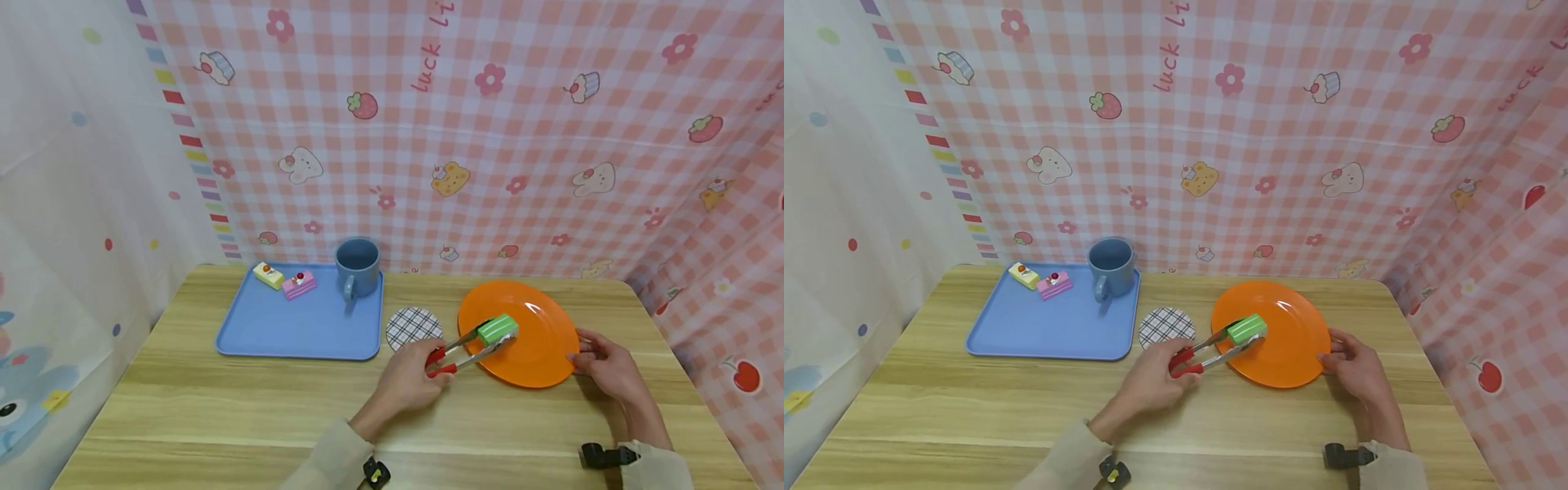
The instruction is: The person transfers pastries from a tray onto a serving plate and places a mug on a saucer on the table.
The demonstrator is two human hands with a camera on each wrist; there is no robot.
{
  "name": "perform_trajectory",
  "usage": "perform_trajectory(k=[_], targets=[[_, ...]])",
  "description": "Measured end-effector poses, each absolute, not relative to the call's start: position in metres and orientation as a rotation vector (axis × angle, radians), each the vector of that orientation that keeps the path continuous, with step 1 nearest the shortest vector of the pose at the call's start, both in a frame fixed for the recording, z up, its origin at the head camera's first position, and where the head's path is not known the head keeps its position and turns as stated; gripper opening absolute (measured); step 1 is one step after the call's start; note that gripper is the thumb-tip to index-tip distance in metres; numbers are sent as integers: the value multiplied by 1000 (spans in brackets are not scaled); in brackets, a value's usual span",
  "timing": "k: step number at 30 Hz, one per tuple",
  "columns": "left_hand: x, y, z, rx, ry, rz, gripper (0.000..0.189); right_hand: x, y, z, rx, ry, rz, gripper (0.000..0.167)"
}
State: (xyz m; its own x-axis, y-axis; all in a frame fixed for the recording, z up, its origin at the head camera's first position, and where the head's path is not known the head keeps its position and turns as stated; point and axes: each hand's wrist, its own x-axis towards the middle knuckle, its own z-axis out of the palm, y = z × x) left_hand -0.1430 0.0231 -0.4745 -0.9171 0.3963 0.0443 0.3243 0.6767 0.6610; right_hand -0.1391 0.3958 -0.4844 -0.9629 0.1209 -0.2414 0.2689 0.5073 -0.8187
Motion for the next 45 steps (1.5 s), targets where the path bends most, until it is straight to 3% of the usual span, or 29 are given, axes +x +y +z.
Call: perform_trajectory(k=[45], targets=[[-137,79,-476,672,2757,934,34,-139,396,-484,346,2591,-1432,67]])
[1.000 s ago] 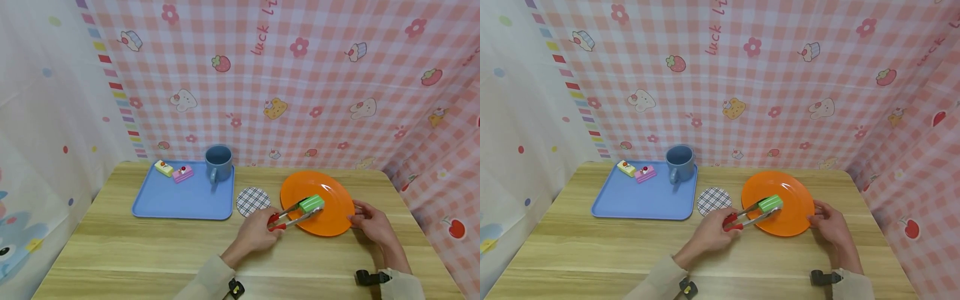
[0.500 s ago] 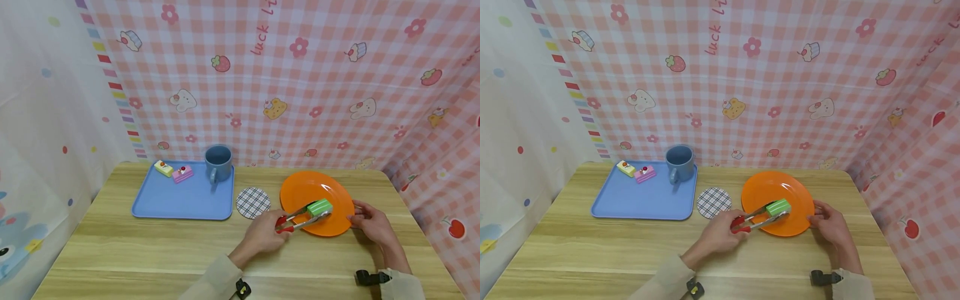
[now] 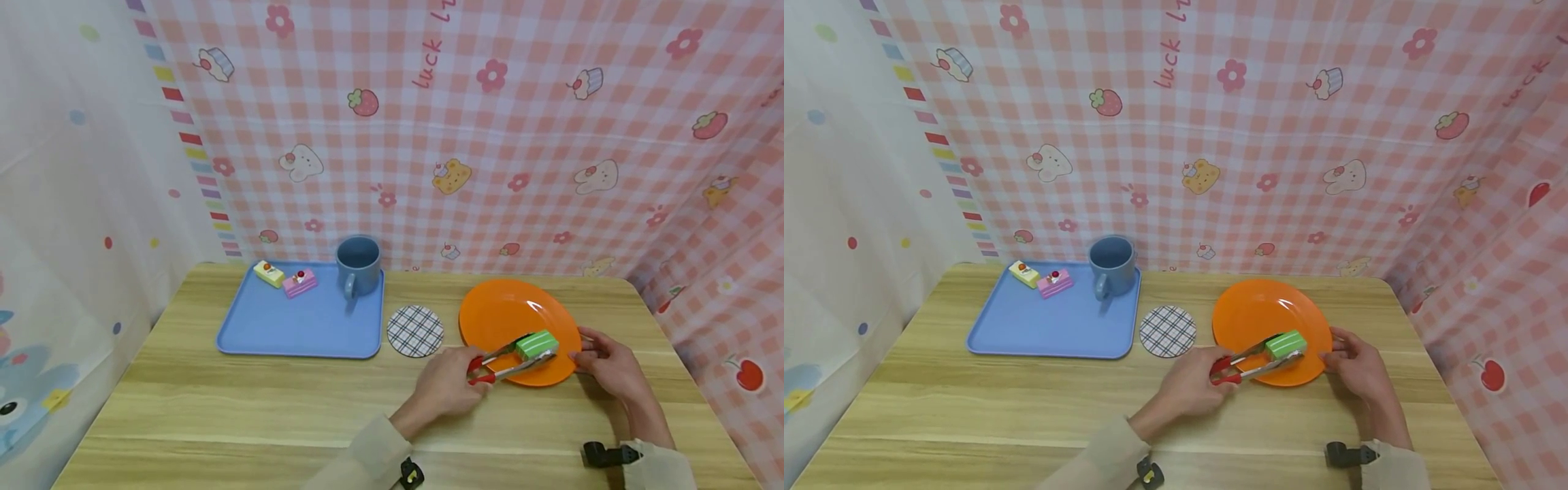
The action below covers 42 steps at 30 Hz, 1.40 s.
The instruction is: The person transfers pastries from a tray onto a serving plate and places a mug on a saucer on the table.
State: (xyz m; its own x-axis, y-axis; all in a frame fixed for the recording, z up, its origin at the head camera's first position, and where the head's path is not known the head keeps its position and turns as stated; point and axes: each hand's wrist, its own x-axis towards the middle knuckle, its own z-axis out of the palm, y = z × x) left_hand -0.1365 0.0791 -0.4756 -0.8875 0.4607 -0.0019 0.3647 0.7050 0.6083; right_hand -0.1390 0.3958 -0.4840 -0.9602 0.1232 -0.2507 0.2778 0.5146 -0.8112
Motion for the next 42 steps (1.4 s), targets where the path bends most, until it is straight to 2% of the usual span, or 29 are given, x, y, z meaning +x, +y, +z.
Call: perform_trajectory(k=[8,15,21,42], targets=[[-130,88,-479,639,2755,923,30,-138,396,-486,364,2585,-1432,68],[-128,92,-481,613,2740,935,18,-136,396,-488,362,2588,-1424,67],[-128,93,-480,578,2731,928,24,-135,397,-489,342,2593,-1426,67],[-138,90,-472,546,2725,959,21,-139,395,-483,349,2619,-1403,67]])
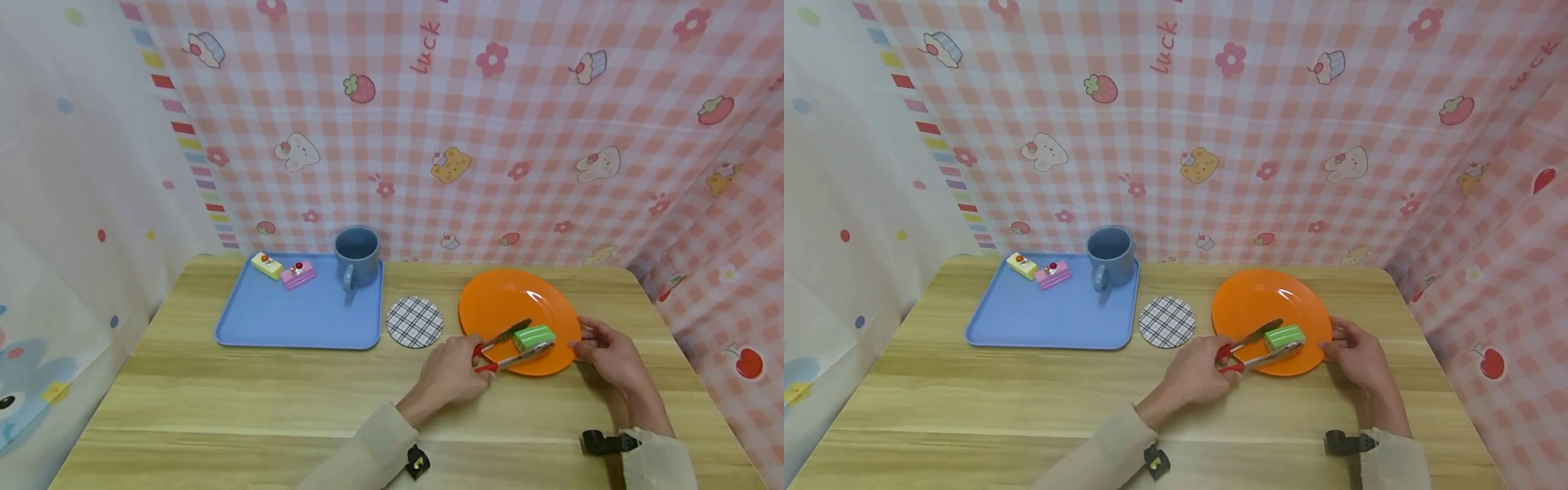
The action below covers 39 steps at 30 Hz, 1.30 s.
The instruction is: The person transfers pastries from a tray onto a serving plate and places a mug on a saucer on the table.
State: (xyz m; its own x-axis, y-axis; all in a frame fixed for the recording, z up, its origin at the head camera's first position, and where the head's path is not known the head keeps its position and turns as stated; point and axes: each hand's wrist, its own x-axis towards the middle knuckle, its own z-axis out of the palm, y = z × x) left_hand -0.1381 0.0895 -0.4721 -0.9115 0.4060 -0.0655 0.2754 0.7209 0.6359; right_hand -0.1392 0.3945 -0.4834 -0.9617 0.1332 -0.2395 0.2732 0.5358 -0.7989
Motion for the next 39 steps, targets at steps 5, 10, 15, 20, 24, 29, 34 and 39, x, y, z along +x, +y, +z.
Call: perform_trajectory(k=[5,10,15,20,24,29,34,39], targets=[[-141,89,-470,546,2735,955,29,-140,397,-486,327,2611,-1431,67],[-145,88,-469,531,2731,975,40,-140,397,-486,330,2605,-1435,65],[-149,86,-466,488,2716,994,49,-141,396,-486,321,2605,-1457,64],[-152,84,-465,488,2719,1010,49,-140,395,-487,308,2626,-1472,64],[-155,82,-465,487,2743,1026,49,-140,395,-487,311,2639,-1459,65],[-157,81,-465,482,2759,1043,47,-139,395,-487,325,2635,-1448,65],[-158,79,-464,480,2766,1048,48,-139,396,-487,305,2629,-1461,65],[-158,76,-466,481,2773,1066,49,-139,395,-486,306,2621,-1470,65]])
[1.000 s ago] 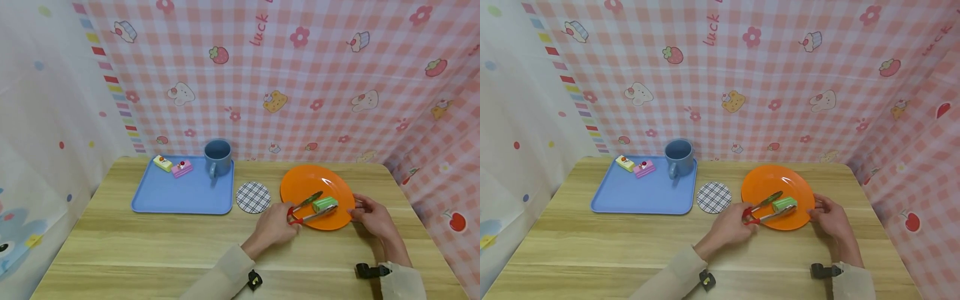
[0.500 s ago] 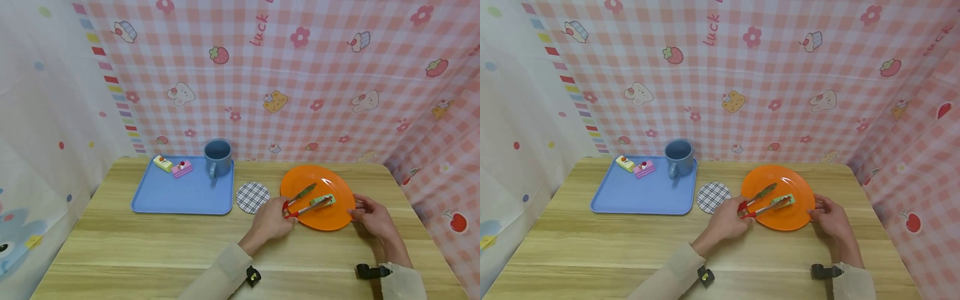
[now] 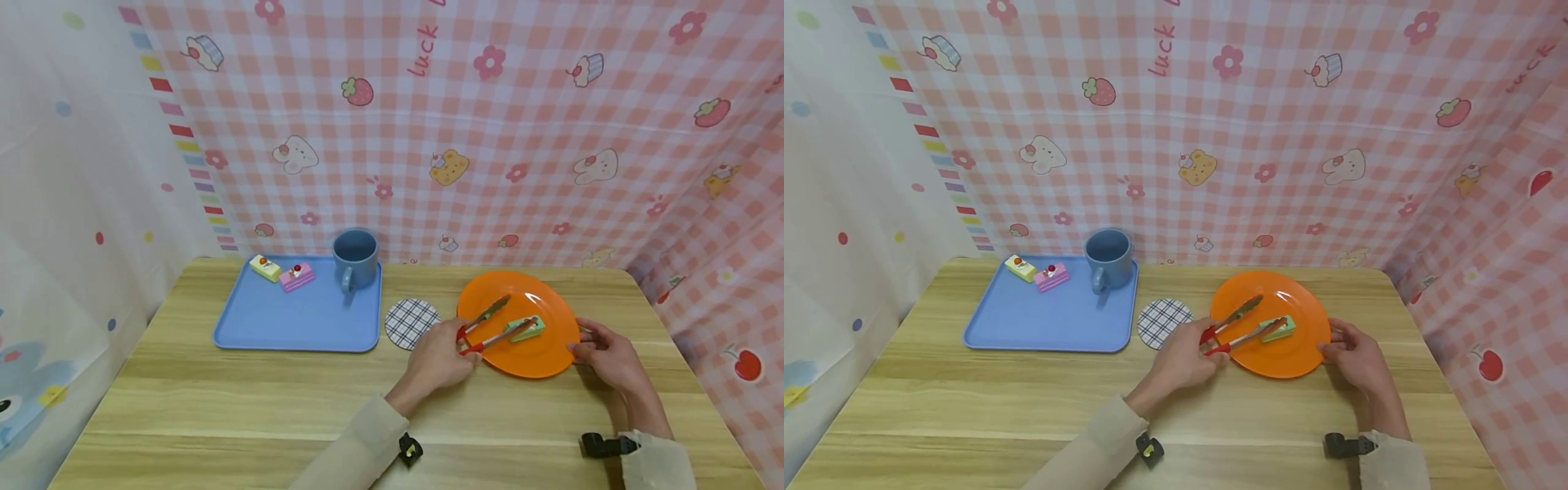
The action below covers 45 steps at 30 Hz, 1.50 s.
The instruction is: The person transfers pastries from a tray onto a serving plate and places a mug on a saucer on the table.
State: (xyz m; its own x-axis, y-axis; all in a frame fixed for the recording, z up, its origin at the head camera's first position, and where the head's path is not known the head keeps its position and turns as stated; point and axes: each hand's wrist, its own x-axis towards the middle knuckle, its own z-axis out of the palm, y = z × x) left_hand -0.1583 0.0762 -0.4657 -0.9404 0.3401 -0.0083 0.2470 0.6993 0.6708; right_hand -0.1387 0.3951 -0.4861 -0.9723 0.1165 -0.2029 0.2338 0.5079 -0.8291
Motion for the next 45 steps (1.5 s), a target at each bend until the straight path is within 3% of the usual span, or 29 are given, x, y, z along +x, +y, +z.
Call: perform_trajectory(k=[45], targets=[[-142,15,-451,455,2906,1243,70,-139,395,-488,361,2606,-1460,67]])
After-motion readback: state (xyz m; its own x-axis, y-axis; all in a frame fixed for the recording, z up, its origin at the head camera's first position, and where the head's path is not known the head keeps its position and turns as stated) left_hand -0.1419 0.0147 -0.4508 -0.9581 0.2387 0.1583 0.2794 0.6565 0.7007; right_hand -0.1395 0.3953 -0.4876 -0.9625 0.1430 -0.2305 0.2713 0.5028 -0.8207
